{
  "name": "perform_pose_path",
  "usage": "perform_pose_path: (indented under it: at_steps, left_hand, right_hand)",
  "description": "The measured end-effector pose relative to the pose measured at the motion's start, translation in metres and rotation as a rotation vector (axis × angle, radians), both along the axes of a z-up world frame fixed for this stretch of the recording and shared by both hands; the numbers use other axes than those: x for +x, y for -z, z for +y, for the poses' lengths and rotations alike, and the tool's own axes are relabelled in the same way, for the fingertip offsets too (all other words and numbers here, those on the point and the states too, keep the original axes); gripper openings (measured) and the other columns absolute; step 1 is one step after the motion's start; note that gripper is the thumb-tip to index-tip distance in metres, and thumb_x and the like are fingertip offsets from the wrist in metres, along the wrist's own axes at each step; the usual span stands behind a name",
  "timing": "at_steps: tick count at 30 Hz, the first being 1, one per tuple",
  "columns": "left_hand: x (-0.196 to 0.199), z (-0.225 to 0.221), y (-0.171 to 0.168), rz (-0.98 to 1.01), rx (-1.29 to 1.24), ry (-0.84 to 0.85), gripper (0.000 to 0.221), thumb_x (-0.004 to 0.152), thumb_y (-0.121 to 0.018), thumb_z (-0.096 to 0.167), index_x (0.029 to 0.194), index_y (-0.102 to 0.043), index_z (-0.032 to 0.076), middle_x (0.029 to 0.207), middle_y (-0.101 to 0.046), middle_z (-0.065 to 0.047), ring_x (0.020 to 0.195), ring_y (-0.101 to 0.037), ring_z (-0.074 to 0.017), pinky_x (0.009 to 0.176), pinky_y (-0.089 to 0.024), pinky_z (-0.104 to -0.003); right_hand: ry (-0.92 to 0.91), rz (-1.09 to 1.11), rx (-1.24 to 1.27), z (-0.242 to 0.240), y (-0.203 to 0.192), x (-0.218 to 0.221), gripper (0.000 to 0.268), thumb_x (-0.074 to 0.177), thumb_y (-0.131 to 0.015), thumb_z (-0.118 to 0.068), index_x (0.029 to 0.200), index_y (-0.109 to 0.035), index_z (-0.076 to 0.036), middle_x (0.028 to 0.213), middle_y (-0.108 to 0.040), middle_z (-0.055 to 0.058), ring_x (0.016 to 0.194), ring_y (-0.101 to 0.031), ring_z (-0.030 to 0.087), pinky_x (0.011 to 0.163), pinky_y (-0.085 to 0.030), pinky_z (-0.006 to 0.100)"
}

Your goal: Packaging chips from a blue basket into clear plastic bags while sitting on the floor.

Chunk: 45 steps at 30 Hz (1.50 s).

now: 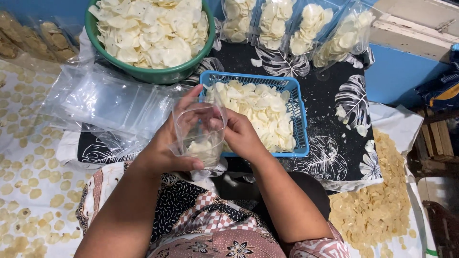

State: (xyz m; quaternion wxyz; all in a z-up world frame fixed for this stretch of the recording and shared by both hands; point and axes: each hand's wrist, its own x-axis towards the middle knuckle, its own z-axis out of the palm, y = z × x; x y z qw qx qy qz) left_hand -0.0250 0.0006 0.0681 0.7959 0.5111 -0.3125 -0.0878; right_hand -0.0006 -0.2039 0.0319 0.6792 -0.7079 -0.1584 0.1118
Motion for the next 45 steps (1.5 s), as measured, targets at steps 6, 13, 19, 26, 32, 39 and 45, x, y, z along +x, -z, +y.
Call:
perform_pose_path:
  at_steps: [6, 13, 19, 26, 32, 39, 45]
  left_hand:
    - [0.015, 0.016, 0.012, -0.078, -0.215, -0.146, 0.123, 0.066, -0.092, 0.019, 0.165, -0.019, 0.010, 0.138, -0.057, -0.010, 0.131, -0.058, -0.0251, 0.124, -0.049, -0.048]
    - [0.045, 0.041, 0.042, -0.091, -0.203, -0.457, 0.124, 0.072, -0.075, 0.074, 0.161, -0.023, 0.007, 0.138, -0.055, -0.016, 0.126, -0.059, -0.0228, 0.117, -0.053, -0.039]
    - [0.047, 0.035, 0.047, -0.147, 0.014, -0.788, 0.094, 0.095, -0.052, 0.075, 0.161, -0.018, 0.017, 0.149, -0.048, -0.011, 0.122, -0.056, -0.0170, 0.116, -0.046, -0.033]
    - [0.053, 0.037, 0.064, -0.244, 0.150, -0.809, 0.086, 0.099, -0.067, 0.026, 0.163, -0.010, 0.022, 0.150, -0.037, -0.017, 0.128, -0.045, -0.0276, 0.121, -0.035, -0.045]
    - [0.049, 0.025, 0.067, -0.203, 0.277, -0.836, 0.122, 0.085, -0.089, -0.002, 0.166, -0.001, 0.023, 0.150, -0.033, -0.026, 0.136, -0.044, -0.0413, 0.123, -0.030, -0.060]
    - [0.052, 0.005, 0.072, -0.181, 0.372, -0.916, 0.130, 0.074, -0.100, -0.001, 0.163, -0.006, 0.013, 0.149, -0.031, -0.037, 0.138, -0.043, -0.0600, 0.116, -0.032, -0.072]
    - [0.049, -0.001, 0.069, -0.223, 0.391, -0.935, 0.123, 0.072, -0.102, 0.006, 0.159, -0.016, 0.007, 0.141, -0.033, -0.030, 0.132, -0.051, -0.0534, 0.118, -0.038, -0.064]
  right_hand:
    - [0.211, -0.391, -0.441, -0.021, -0.037, 0.011, 0.023, 0.092, -0.071, -0.008, 0.114, -0.070, -0.001, 0.104, -0.075, 0.011, 0.091, -0.073, 0.019, 0.083, -0.060, 0.030]
    - [0.448, -0.368, -1.206, -0.100, -0.028, 0.022, 0.015, 0.093, -0.073, -0.019, 0.097, -0.079, -0.005, 0.089, -0.072, 0.010, 0.066, -0.065, 0.032, 0.066, -0.053, 0.044]
    - [0.020, 0.115, -1.569, -0.107, -0.006, 0.032, 0.082, 0.084, -0.076, -0.057, 0.150, -0.048, -0.016, 0.138, -0.059, 0.021, 0.114, -0.068, 0.048, 0.095, -0.053, 0.065]
    - [0.028, 0.052, -1.391, -0.083, 0.020, 0.043, 0.089, 0.088, -0.078, -0.033, 0.162, -0.031, -0.017, 0.134, -0.054, 0.027, 0.107, -0.068, 0.052, 0.085, -0.056, 0.068]
    - [0.229, -0.256, -1.076, -0.053, -0.019, 0.025, 0.062, 0.088, -0.075, -0.007, 0.145, -0.052, -0.007, 0.133, -0.055, 0.026, 0.115, -0.064, 0.049, 0.087, -0.058, 0.059]
    - [-0.287, -0.428, -1.257, -0.027, 0.013, 0.012, 0.043, 0.081, -0.078, -0.015, 0.120, -0.062, -0.019, 0.130, -0.056, 0.008, 0.117, -0.064, 0.033, 0.099, -0.051, 0.048]
    - [-0.087, -0.390, -1.119, -0.045, 0.022, 0.027, 0.014, 0.089, -0.067, -0.016, 0.102, -0.072, -0.018, 0.104, -0.071, 0.008, 0.090, -0.073, 0.040, 0.079, -0.059, 0.051]
